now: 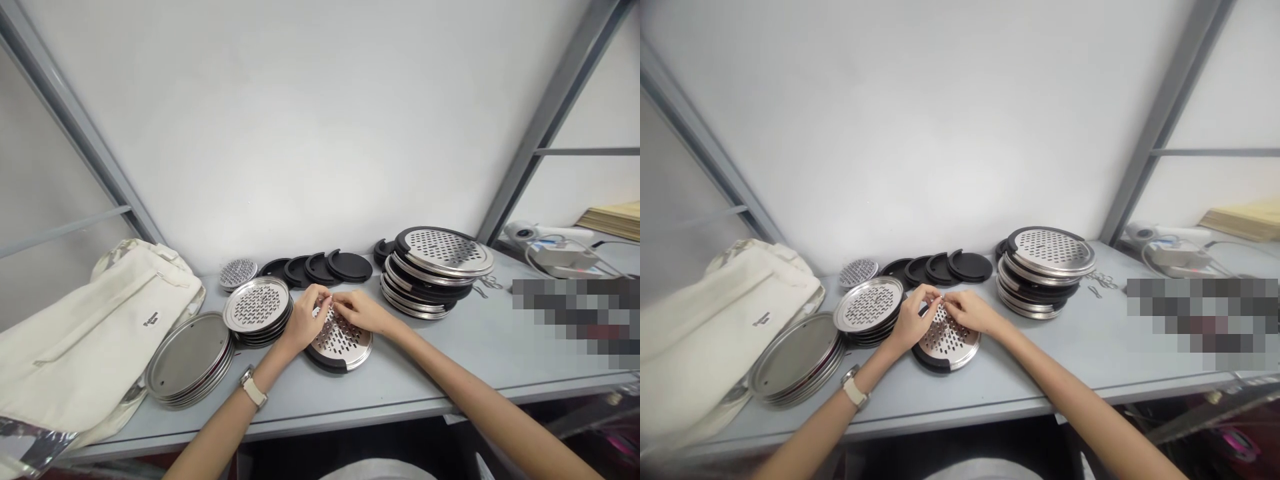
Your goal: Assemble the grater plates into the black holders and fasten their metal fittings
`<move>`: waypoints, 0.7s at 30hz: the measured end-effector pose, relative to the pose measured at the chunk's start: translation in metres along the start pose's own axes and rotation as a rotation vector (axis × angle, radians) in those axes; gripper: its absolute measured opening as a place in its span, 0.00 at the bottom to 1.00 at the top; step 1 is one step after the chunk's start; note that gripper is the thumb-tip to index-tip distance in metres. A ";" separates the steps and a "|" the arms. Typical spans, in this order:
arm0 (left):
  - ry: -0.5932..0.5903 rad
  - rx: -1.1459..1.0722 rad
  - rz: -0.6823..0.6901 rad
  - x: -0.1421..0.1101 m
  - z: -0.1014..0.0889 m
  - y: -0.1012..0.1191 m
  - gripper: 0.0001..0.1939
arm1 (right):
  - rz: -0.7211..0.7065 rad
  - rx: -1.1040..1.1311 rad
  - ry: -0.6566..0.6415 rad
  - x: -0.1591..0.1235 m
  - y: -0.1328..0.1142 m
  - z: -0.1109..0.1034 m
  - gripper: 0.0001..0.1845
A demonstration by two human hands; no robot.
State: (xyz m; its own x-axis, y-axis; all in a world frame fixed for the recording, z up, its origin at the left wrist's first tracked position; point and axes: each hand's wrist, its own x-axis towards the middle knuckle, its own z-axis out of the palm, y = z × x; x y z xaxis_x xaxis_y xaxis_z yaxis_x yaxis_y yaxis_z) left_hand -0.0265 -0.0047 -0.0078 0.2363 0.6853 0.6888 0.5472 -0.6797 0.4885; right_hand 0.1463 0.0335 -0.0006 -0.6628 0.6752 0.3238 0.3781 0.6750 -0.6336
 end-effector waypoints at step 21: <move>0.166 -0.067 -0.063 0.003 -0.003 0.005 0.01 | 0.057 0.103 0.002 0.001 0.006 -0.002 0.11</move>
State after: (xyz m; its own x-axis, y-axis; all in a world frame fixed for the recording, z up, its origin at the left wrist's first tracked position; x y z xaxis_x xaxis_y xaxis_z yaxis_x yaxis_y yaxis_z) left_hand -0.0257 -0.0064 -0.0014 0.0648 0.6783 0.7320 0.5011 -0.6564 0.5639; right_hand 0.1494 0.0392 -0.0025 -0.6404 0.7125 0.2867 0.3466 0.6013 -0.7199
